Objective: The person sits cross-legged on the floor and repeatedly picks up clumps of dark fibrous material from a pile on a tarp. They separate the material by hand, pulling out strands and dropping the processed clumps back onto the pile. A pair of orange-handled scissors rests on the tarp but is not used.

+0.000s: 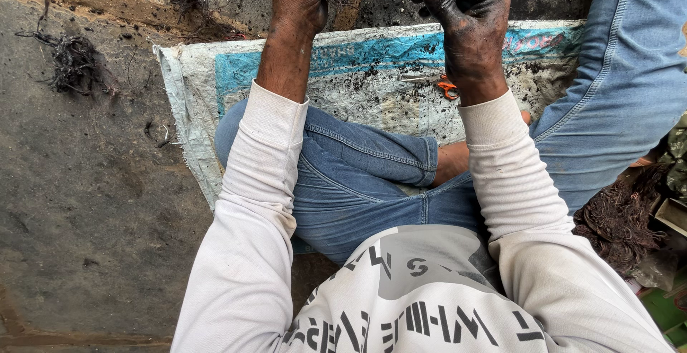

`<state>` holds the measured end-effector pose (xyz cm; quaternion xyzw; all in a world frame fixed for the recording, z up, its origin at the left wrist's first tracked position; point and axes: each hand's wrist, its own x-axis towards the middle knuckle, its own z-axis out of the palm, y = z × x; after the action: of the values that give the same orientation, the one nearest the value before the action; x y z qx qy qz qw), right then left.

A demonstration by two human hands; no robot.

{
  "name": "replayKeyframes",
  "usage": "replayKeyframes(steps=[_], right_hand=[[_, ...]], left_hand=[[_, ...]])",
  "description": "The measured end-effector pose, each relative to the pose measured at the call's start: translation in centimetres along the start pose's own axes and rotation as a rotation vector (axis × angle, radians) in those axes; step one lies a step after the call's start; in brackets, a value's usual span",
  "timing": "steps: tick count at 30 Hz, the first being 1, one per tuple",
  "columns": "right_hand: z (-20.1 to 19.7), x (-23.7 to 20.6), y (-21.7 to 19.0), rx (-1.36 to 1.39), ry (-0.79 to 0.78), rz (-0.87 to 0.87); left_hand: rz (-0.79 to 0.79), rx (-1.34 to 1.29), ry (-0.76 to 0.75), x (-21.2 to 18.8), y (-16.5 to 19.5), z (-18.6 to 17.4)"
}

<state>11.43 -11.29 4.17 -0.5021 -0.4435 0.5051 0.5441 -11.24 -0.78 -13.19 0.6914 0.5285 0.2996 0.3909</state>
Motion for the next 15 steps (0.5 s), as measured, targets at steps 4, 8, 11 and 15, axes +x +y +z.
replayKeyframes(steps=[4,8,11,15], right_hand=[[-0.21,-0.16,-0.24,-0.050,-0.044,0.019],[-0.11,-0.25,0.02,-0.076,0.004,0.034],[0.10,-0.24,0.14,-0.088,0.030,-0.040],[0.36,-0.08,-0.06,-0.176,0.028,-0.054]], left_hand=[[-0.006,-0.012,0.004,0.02,-0.15,-0.06],[-0.006,-0.022,0.004,0.01,-0.22,-0.05],[-0.007,-0.023,0.004,0.03,-0.24,-0.03],[-0.004,-0.031,0.004,0.02,-0.22,0.06]])
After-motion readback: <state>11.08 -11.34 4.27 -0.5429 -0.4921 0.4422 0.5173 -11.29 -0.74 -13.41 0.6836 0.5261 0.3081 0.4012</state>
